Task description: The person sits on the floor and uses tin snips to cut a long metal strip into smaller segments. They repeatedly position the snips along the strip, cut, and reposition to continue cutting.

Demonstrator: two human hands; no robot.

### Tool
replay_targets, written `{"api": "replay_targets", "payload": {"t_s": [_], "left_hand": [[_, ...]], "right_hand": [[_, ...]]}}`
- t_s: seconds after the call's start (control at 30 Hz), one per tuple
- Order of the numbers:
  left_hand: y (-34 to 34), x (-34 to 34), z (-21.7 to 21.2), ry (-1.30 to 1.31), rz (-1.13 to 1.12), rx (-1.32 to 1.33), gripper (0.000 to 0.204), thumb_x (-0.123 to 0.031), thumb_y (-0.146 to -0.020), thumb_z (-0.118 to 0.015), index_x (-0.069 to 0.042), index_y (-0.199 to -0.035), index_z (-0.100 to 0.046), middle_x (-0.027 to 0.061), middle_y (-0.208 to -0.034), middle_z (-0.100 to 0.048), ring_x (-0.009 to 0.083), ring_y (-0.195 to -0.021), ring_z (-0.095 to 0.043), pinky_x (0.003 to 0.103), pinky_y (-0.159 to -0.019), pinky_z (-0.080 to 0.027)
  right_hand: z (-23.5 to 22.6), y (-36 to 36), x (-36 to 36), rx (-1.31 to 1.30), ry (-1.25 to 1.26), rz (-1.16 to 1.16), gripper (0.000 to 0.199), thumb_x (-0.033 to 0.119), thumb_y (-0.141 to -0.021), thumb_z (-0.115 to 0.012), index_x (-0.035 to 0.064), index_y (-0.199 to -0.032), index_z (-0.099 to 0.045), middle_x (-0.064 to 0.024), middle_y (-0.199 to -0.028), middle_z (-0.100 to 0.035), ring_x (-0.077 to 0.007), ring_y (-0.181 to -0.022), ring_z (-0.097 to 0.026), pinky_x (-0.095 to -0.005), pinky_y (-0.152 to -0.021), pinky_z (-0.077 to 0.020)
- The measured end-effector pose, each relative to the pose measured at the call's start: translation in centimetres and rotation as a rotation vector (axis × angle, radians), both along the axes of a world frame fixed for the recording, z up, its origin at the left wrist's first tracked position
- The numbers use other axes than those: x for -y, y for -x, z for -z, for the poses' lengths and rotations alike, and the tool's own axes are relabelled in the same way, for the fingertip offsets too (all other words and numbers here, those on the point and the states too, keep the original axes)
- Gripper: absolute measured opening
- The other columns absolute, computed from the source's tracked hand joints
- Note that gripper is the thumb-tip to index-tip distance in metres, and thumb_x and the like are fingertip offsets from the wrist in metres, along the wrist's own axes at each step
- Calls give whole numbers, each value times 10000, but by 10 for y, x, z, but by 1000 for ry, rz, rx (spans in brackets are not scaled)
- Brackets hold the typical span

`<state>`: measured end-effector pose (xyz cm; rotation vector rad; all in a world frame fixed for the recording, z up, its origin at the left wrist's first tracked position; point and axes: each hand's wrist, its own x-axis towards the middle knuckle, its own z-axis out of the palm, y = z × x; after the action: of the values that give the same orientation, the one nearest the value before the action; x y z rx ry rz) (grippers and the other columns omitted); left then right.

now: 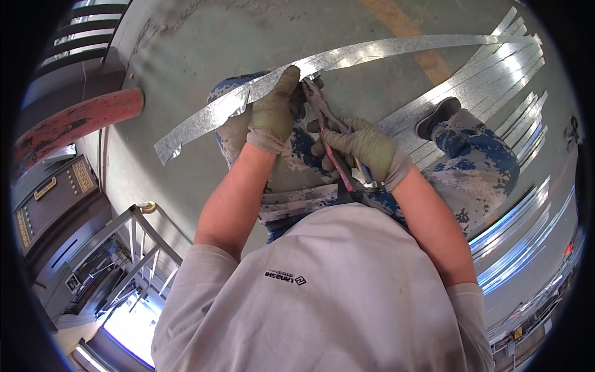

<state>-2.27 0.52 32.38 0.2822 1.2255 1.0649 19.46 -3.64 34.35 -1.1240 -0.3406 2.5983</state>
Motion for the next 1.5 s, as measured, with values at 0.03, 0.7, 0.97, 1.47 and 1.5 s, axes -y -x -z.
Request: {"api": "replay_targets", "payload": {"t_s": [0.03,0.7,0.97,1.47,1.5], "left_hand": [[0,-1,-1,0,4,12,338,-217,-1145,-667,64,-1332,-656,236,-1182,-790,338,-1107,-783,433,-1006,-637],[6,-7,6,97,-31,98,320,-184,-1154,-633,71,-1346,-612,253,-1174,-776,387,-1111,-778,491,-998,-639],[8,-3,21,-40,-95,15,431,-173,-1149,-636,89,-1479,-550,298,-1339,-706,483,-1211,-739,559,-1000,-651],[51,51,-76,-175,-115,-225,380,-224,-1165,-584,73,-1394,-649,284,-1217,-774,458,-1068,-806,559,-940,-676],[56,57,-77,-182,-110,-232,377,-235,-1166,-584,63,-1384,-660,282,-1205,-783,445,-1067,-810,552,-936,-676]], "right_hand": [[1,0,0,-14,4,11,415,232,-1112,-739,58,-1482,-670,-105,-1057,-813,-194,-788,-774,-335,-685,-643],[-5,9,5,-95,17,74,380,177,-1038,-802,52,-1386,-714,-137,-1094,-823,-249,-907,-815,-385,-798,-678],[20,-42,40,15,53,140,616,71,-1024,-759,69,-1596,-530,-168,-1309,-761,-288,-1017,-795,-430,-842,-697],[-1,-26,-24,-139,-289,469,635,13,-1041,-720,82,-1643,-531,-144,-1529,-616,-292,-1141,-783,-394,-937,-674],[-1,-21,-31,-180,-287,485,630,13,-1042,-718,84,-1641,-534,-139,-1527,-614,-291,-1134,-786,-395,-921,-677]]}}
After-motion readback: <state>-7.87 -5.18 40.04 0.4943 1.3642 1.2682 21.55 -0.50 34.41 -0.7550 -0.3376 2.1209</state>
